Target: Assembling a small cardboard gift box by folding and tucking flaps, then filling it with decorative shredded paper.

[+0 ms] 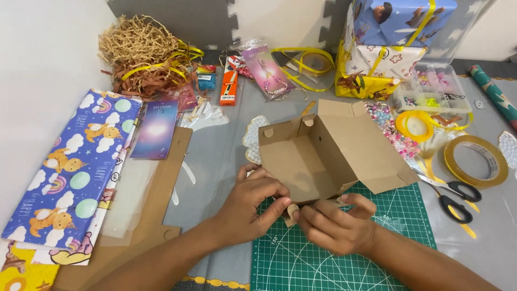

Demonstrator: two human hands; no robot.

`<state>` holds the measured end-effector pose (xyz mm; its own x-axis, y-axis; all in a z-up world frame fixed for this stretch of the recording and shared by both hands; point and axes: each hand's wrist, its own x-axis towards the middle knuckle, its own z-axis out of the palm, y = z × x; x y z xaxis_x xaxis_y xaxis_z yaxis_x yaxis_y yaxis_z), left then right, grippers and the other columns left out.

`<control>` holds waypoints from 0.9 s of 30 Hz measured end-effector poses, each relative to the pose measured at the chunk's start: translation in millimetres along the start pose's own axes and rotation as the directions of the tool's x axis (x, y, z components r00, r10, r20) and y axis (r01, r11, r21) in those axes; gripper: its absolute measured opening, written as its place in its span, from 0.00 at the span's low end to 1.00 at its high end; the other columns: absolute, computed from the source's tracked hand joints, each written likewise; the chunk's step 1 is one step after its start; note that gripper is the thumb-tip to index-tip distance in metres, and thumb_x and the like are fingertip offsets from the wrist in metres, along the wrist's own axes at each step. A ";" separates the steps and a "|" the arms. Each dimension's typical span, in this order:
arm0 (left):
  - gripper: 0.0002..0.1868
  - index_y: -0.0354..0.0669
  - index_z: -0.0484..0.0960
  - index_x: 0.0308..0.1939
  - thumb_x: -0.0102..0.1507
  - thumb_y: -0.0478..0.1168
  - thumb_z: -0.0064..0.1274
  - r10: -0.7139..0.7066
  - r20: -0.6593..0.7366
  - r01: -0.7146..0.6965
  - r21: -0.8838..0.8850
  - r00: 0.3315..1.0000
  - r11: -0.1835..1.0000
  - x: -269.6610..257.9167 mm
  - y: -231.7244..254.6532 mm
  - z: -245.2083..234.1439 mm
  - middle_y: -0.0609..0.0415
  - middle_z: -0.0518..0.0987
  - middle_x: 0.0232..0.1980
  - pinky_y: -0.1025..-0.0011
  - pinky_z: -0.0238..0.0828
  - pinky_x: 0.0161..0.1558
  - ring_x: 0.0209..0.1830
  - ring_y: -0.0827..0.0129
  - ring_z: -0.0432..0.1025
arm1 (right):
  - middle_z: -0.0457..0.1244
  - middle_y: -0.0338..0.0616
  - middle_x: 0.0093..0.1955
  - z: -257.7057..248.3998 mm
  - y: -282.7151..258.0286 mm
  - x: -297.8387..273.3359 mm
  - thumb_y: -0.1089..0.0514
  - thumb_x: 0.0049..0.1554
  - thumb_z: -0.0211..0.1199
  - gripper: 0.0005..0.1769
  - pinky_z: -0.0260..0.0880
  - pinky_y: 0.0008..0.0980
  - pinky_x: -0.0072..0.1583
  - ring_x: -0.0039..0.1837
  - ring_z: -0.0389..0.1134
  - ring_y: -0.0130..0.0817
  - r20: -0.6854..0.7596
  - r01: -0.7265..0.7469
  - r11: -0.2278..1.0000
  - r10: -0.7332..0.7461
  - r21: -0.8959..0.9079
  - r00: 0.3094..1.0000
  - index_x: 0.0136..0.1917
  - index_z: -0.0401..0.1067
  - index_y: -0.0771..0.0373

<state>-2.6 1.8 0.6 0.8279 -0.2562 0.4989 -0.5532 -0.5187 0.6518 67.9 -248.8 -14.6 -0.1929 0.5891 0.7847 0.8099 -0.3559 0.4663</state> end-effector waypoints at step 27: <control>0.16 0.46 0.79 0.49 0.83 0.47 0.39 0.021 0.114 -0.013 -0.070 0.993 0.997 1.5 16.3 -7.4 0.58 0.83 0.49 0.56 0.62 0.66 0.58 0.60 0.73 | 0.74 0.21 0.49 -3.6 0.1 9.3 0.51 0.70 0.78 0.14 0.50 0.47 0.65 0.50 0.70 0.23 0.085 -0.149 0.987 0.143 0.060 0.986 0.44 0.76 0.42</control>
<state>-11.0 -1.0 16.2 0.8212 -0.3580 0.4443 -0.5690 -0.4568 0.6838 64.2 -246.0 -5.9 -0.0269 0.5919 0.8056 0.8615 -0.3951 0.3190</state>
